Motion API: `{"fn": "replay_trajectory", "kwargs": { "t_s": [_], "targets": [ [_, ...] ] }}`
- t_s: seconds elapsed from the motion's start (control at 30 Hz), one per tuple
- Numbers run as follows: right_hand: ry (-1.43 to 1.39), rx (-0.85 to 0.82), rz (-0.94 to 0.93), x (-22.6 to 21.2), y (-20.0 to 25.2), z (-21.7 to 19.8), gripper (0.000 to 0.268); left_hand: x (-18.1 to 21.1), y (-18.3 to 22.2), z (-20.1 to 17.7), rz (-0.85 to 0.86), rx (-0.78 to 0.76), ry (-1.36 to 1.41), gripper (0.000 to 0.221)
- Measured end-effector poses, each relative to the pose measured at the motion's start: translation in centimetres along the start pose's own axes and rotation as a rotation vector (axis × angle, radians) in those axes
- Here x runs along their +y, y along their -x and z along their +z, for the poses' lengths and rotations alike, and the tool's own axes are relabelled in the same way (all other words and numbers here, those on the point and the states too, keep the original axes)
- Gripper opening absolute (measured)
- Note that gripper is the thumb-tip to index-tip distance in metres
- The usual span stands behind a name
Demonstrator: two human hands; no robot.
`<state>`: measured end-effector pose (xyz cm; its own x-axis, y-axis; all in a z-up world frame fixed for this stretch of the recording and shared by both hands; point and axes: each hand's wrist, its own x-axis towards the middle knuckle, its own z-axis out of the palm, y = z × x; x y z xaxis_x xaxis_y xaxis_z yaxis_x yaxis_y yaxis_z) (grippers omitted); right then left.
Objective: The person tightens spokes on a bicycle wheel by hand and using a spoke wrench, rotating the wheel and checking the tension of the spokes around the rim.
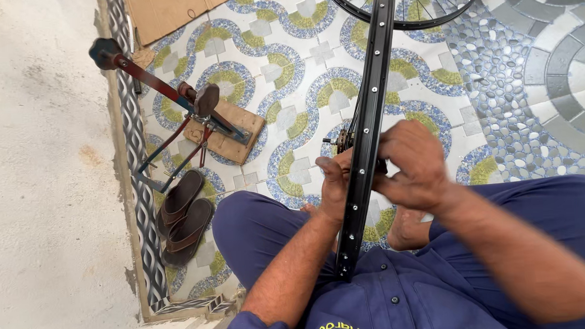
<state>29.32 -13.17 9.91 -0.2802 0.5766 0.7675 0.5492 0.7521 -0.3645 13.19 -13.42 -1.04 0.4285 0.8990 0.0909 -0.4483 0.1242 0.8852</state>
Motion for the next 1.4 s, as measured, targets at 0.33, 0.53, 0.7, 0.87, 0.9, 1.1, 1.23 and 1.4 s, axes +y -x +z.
{"fn": "replay_trajectory", "kwargs": {
  "t_s": [0.33, 0.53, 0.7, 0.87, 0.9, 1.1, 1.23, 1.4],
  "targets": [
    [-0.090, 0.216, 0.327, -4.8, 0.8, 1.7, 0.025, 8.3, -2.8, 0.3, 0.237, 0.170, -0.363, 0.079],
    [-0.131, 0.154, 0.375, -4.9, 0.5, 1.4, 0.023, 14.2, -3.5, 4.7, 0.086, 0.054, -0.459, 0.071],
    [-0.344, -0.106, 0.349, -5.5, 0.1, 1.4, 0.024, 14.2, -0.4, 2.3, 0.195, 0.097, -0.523, 0.065],
    [-0.307, -0.204, 0.246, -6.8, 1.6, 5.4, 0.019, 14.1, 3.1, -1.1, 0.098, 0.301, -0.211, 0.047],
    [-0.258, -0.283, 0.211, -7.1, 1.6, 6.1, 0.019, 14.3, 4.2, -1.6, 0.111, 0.345, -0.227, 0.047],
    [-0.521, -0.300, 0.183, -4.9, 0.4, 5.9, 0.024, 15.1, 9.8, -3.5, 0.137, 0.564, -0.683, 0.047],
    [-0.504, -0.294, 0.173, -4.8, -0.1, 6.1, 0.025, 15.7, 11.6, -3.9, 0.074, 0.590, -0.660, 0.046],
    [-0.479, -0.304, 0.160, -4.7, 0.6, 7.4, 0.028, 15.1, 12.0, -2.9, 0.040, 0.653, -0.580, 0.048]
  ]
}}
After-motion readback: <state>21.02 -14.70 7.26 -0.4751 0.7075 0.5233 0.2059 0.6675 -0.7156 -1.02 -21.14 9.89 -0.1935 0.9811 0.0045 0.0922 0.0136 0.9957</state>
